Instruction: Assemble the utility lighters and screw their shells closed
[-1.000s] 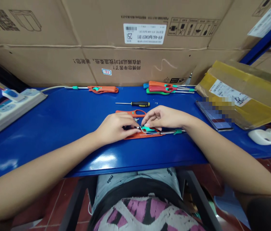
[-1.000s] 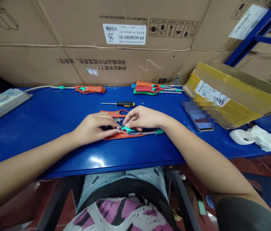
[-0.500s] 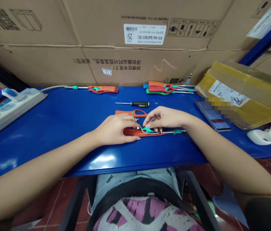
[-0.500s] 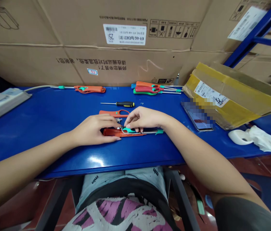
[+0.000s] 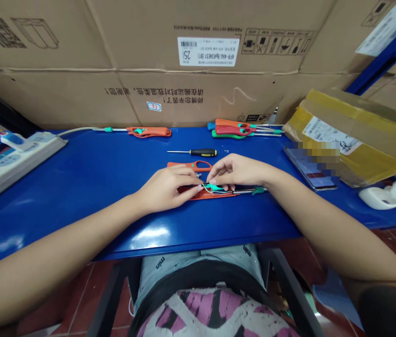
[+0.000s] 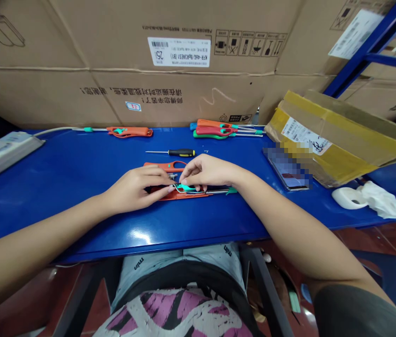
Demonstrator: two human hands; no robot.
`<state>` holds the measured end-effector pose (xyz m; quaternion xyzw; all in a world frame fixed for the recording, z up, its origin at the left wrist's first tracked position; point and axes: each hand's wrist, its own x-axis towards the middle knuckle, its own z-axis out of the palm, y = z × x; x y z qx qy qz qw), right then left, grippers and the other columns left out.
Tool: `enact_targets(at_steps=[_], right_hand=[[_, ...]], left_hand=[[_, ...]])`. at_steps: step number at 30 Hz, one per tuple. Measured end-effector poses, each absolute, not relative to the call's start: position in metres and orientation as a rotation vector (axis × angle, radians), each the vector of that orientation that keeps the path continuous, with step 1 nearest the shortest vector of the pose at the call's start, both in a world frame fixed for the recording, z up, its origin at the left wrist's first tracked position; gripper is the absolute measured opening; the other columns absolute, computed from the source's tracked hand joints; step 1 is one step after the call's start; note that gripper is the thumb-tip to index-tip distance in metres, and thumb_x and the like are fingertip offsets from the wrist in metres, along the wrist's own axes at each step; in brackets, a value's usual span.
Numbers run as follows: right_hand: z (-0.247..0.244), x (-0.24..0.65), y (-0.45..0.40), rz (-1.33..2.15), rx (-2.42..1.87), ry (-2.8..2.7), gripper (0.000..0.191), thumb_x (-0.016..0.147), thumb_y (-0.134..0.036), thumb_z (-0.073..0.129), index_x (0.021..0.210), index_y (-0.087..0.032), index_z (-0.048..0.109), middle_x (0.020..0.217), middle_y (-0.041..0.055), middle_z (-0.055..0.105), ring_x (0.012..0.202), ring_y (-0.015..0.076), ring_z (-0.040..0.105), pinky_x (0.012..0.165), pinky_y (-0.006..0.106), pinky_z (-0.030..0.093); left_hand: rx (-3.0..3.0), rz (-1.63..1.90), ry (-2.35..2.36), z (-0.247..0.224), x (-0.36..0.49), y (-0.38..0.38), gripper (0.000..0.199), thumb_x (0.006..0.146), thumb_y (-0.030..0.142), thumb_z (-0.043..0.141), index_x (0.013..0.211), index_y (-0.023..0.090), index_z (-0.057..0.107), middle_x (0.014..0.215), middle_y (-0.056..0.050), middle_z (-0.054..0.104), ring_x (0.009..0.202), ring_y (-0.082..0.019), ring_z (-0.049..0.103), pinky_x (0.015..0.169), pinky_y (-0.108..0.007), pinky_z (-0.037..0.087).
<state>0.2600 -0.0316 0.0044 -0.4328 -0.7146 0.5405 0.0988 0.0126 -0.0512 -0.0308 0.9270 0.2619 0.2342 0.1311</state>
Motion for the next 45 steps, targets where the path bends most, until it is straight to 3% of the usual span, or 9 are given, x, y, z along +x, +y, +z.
enact_targets(at_steps=[20,28,35,45], right_hand=[[-0.005,0.259,-0.03,1.611,-1.246,-2.077,0.033,0.073,-0.042,0.08,0.093,-0.015,0.079,0.069,-0.0012,0.066,0.057,0.0076,0.05,0.051,0.021,0.044],[-0.001,0.263,-0.029,1.574,-1.206,-2.091,0.029,0.076,-0.039,0.079,0.093,-0.015,0.076,0.066,-0.0022,0.062,0.058,0.008,0.053,0.05,0.02,0.044],[-0.005,0.261,-0.027,1.584,-1.197,-2.013,0.034,0.076,-0.043,0.08,0.094,-0.014,0.074,0.067,-0.0024,0.062,0.055,0.0078,0.055,0.051,0.02,0.049],[-0.01,0.258,-0.025,1.596,-1.133,-1.916,0.04,0.075,-0.048,0.082,0.093,-0.013,0.073,0.063,-0.0031,0.06,0.055,0.0077,0.054,0.049,0.02,0.049]], left_hand=[[2.694,0.855,0.738,-0.033,0.012,-0.047,0.021,0.098,0.035,0.065,0.092,0.02,0.079,0.088,-0.003,0.079,0.082,-0.016,0.068,0.079,-0.03,0.052],[2.731,0.7,0.868,-0.031,0.013,-0.05,0.043,0.083,0.057,0.075,0.104,0.02,0.074,0.104,-0.007,0.076,0.094,-0.022,0.071,0.083,-0.032,0.053],[2.719,0.597,0.915,-0.027,0.012,-0.049,0.029,0.086,0.048,0.073,0.095,0.021,0.074,0.091,-0.003,0.076,0.086,-0.02,0.069,0.077,-0.031,0.051],[2.698,0.588,0.968,-0.025,0.011,-0.049,0.025,0.088,0.044,0.069,0.098,0.021,0.071,0.099,-0.004,0.075,0.094,-0.021,0.067,0.083,-0.032,0.051]])
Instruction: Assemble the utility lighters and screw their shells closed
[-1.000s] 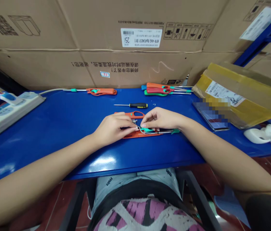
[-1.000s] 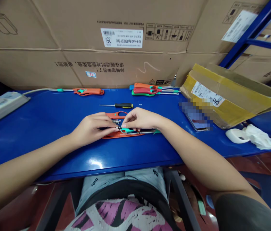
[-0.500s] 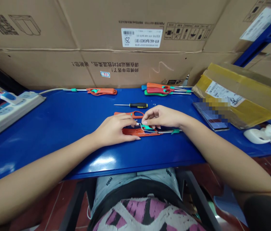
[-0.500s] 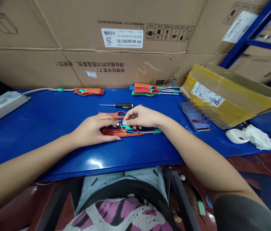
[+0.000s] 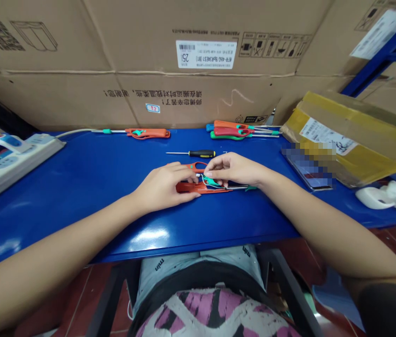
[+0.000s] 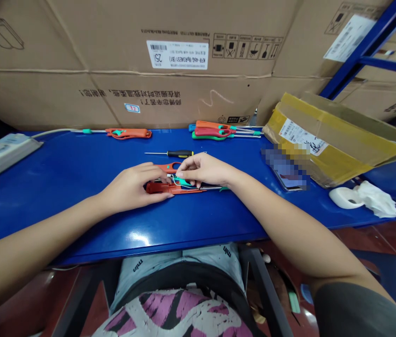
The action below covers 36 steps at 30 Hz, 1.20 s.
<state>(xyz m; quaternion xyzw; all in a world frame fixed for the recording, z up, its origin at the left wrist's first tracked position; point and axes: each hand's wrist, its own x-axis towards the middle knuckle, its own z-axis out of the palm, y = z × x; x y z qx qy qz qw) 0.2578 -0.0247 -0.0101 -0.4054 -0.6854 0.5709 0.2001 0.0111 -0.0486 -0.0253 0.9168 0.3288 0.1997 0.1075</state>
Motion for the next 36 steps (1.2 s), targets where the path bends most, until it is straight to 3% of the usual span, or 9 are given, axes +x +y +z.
enact_targets(at_steps=[6,15,23,29,36], right_hand=[[-0.006,0.259,-0.025,1.622,-1.125,-1.84,0.039,0.073,-0.044,0.084,0.091,-0.013,0.072,0.065,-0.0023,0.063,0.056,0.0081,0.055,0.05,0.021,0.049],[-0.007,0.259,-0.024,1.619,-1.127,-1.833,0.034,0.077,-0.041,0.081,0.09,-0.012,0.072,0.061,-0.0034,0.061,0.055,0.0071,0.055,0.051,0.019,0.049],[-0.009,0.258,-0.023,1.631,-1.126,-1.83,0.033,0.076,-0.039,0.081,0.091,-0.011,0.072,0.062,-0.0034,0.062,0.055,0.0072,0.055,0.05,0.019,0.049],[-0.01,0.257,-0.023,1.624,-1.113,-1.843,0.034,0.076,-0.04,0.081,0.091,-0.012,0.072,0.061,-0.0037,0.061,0.054,0.0073,0.054,0.05,0.019,0.048],[-0.011,0.256,-0.023,1.616,-1.136,-1.845,0.028,0.079,-0.036,0.079,0.091,-0.012,0.072,0.062,-0.0039,0.061,0.055,0.0076,0.055,0.05,0.019,0.05]], left_hand=[[2.581,0.634,0.939,-0.032,0.013,-0.049,0.018,0.091,0.034,0.068,0.104,0.022,0.071,0.109,-0.004,0.071,0.1,-0.02,0.066,0.089,-0.033,0.051],[2.485,0.68,0.845,-0.038,0.018,-0.051,0.025,0.094,0.027,0.063,0.116,0.022,0.074,0.116,-0.007,0.063,0.109,-0.021,0.064,0.1,-0.037,0.052],[2.401,0.749,0.817,-0.038,0.021,-0.054,0.015,0.092,0.022,0.065,0.1,0.02,0.077,0.103,-0.005,0.063,0.096,-0.017,0.066,0.093,-0.032,0.054],[2.438,0.728,0.859,-0.038,0.023,-0.055,0.021,0.092,0.024,0.065,0.109,0.019,0.076,0.103,-0.006,0.064,0.097,-0.019,0.065,0.091,-0.035,0.054],[2.33,0.75,0.885,-0.04,0.026,-0.057,0.017,0.091,0.026,0.067,0.103,0.019,0.078,0.098,-0.005,0.062,0.091,-0.017,0.066,0.085,-0.032,0.055]])
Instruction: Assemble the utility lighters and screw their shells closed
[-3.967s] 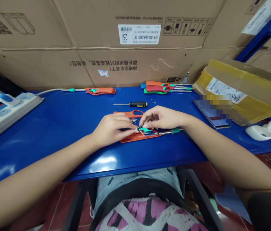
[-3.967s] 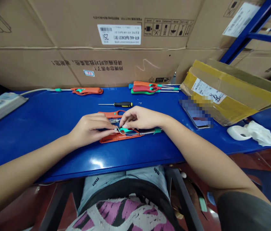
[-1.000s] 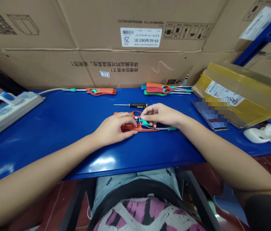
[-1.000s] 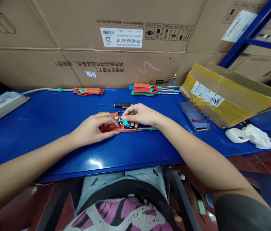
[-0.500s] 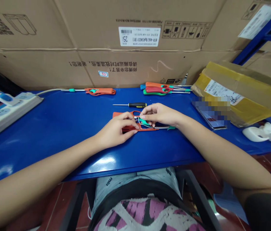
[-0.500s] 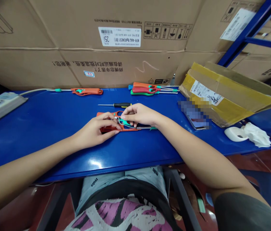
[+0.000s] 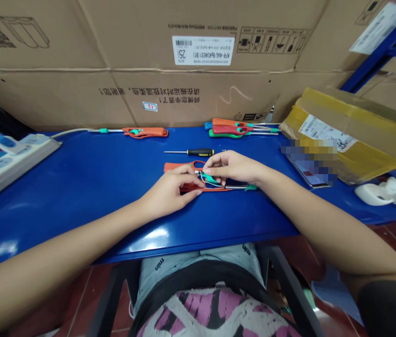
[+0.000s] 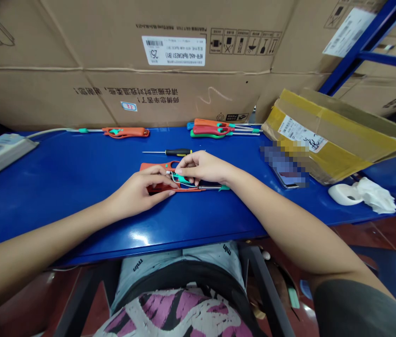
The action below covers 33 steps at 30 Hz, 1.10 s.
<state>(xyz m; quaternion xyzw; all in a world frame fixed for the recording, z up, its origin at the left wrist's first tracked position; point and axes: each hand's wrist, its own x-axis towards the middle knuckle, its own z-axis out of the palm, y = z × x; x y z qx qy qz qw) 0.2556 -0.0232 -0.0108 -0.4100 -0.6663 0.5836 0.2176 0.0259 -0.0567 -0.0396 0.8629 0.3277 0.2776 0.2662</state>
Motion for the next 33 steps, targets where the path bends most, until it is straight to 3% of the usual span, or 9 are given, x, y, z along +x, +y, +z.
enact_targets(at_steps=[10,19,25,33], right_hand=[[-0.012,0.256,-0.022,1.624,-1.132,-1.863,0.027,0.08,-0.036,0.078,0.093,-0.012,0.072,0.061,-0.0047,0.061,0.055,0.0067,0.055,0.051,0.018,0.05],[-0.007,0.251,-0.027,1.557,-1.228,-1.887,0.012,0.083,-0.023,0.074,0.087,-0.012,0.071,0.057,-0.0051,0.059,0.05,0.0067,0.054,0.045,0.017,0.05],[-0.004,0.253,-0.029,1.622,-1.271,-1.888,0.007,0.086,-0.019,0.071,0.083,-0.013,0.068,0.051,-0.0064,0.057,0.042,0.006,0.052,0.041,0.018,0.05],[-0.002,0.25,-0.031,1.615,-1.35,-1.893,0.008,0.089,-0.014,0.067,0.081,-0.012,0.068,0.05,-0.0067,0.056,0.041,0.0054,0.053,0.041,0.017,0.051]], left_hand=[[2.28,0.769,0.894,-0.04,0.028,-0.06,0.014,0.09,0.024,0.068,0.097,0.02,0.079,0.095,-0.005,0.065,0.086,-0.015,0.067,0.081,-0.029,0.057],[2.536,0.762,0.811,-0.039,0.022,-0.056,0.018,0.093,0.023,0.065,0.103,0.022,0.08,0.098,-0.005,0.07,0.091,-0.018,0.069,0.083,-0.032,0.055],[2.476,0.847,0.889,-0.033,0.019,-0.053,0.009,0.088,0.027,0.07,0.088,0.019,0.074,0.092,-0.003,0.072,0.089,-0.017,0.067,0.087,-0.032,0.052],[2.559,0.662,1.001,-0.032,0.019,-0.05,0.038,0.081,0.044,0.077,0.106,0.02,0.061,0.106,-0.004,0.071,0.096,-0.023,0.064,0.087,-0.037,0.048]])
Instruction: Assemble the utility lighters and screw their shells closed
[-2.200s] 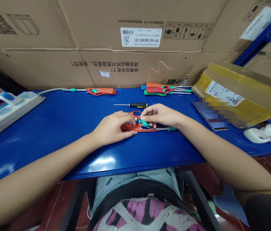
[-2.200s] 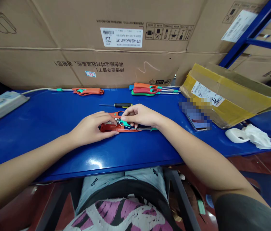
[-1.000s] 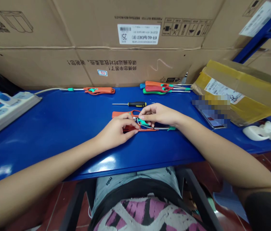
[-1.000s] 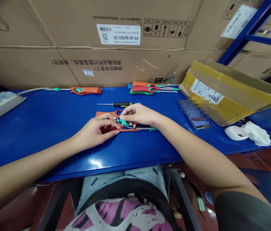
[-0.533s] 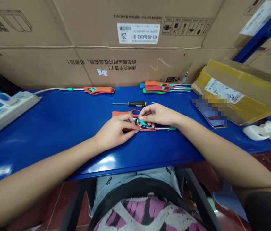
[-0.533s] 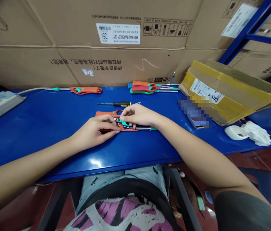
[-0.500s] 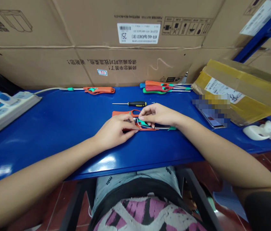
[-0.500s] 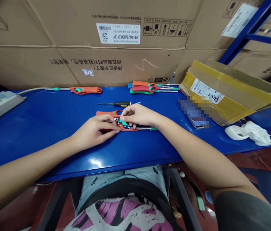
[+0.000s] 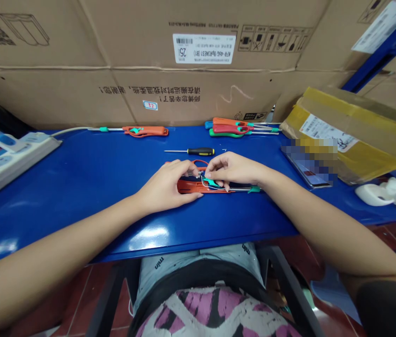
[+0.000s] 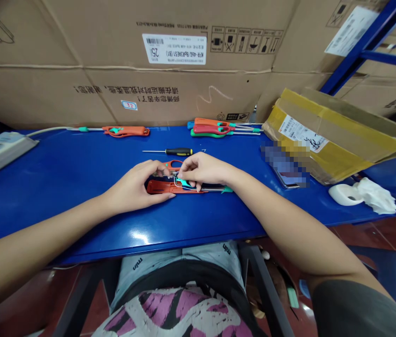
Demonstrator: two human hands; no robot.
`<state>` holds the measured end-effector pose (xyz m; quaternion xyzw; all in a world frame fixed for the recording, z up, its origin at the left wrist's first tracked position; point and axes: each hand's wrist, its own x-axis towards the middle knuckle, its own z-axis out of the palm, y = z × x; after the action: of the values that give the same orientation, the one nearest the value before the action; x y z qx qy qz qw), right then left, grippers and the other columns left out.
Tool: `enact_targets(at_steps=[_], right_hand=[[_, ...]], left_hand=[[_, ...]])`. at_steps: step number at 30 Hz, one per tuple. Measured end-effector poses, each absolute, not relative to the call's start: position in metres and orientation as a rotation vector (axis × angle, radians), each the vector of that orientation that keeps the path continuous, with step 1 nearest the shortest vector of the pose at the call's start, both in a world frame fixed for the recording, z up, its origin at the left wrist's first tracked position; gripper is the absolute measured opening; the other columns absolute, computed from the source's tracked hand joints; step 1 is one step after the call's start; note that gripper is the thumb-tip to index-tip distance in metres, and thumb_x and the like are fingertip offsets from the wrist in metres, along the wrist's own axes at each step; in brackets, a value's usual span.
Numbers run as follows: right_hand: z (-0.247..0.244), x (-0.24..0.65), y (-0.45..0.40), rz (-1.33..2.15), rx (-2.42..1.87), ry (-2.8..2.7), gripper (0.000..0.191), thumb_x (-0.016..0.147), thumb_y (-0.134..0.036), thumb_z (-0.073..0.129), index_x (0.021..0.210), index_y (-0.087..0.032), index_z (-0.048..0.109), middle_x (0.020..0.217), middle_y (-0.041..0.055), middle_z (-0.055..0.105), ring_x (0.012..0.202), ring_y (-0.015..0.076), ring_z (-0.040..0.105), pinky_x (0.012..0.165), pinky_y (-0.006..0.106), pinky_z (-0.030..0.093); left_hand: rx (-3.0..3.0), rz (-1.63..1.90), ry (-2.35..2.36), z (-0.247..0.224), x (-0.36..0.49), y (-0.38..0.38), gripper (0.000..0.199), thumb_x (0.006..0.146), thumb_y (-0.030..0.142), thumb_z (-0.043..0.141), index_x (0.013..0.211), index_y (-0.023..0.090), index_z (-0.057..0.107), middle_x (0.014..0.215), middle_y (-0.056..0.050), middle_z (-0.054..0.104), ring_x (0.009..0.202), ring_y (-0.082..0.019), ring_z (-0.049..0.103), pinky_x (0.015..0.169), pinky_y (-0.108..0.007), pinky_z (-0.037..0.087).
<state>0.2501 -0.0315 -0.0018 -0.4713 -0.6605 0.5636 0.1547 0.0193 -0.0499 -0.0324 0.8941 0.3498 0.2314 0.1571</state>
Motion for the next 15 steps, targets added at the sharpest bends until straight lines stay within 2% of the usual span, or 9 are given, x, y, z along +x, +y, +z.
enact_targets(at_steps=[5,10,15], right_hand=[[-0.0043,0.2518,-0.0316,1.645,-1.342,-1.896,0.01,0.088,-0.019,0.071,0.082,-0.013,0.068,0.053,-0.0051,0.06,0.043,0.0061,0.057,0.043,0.016,0.053],[-0.0041,0.2543,-0.0313,1.674,-1.347,-1.91,0.01,0.086,-0.022,0.074,0.083,-0.013,0.07,0.052,-0.0052,0.062,0.041,0.0062,0.056,0.043,0.017,0.052],[-0.0032,0.2573,-0.0295,1.696,-1.336,-1.932,0.017,0.084,-0.029,0.077,0.085,-0.013,0.071,0.053,-0.0045,0.063,0.042,0.0072,0.057,0.045,0.019,0.053]], left_hand=[[2.629,0.64,0.909,-0.0345,0.0176,-0.0492,0.041,0.089,0.042,0.071,0.125,0.025,0.061,0.126,-0.004,0.071,0.114,-0.025,0.065,0.097,-0.039,0.043],[2.66,0.67,0.838,-0.0352,0.0166,-0.0473,0.032,0.092,0.04,0.068,0.119,0.023,0.067,0.121,-0.005,0.075,0.112,-0.024,0.067,0.099,-0.038,0.044],[2.675,0.658,0.847,-0.0355,0.0153,-0.047,0.034,0.091,0.037,0.068,0.122,0.023,0.067,0.121,-0.005,0.075,0.11,-0.024,0.067,0.098,-0.039,0.045]])
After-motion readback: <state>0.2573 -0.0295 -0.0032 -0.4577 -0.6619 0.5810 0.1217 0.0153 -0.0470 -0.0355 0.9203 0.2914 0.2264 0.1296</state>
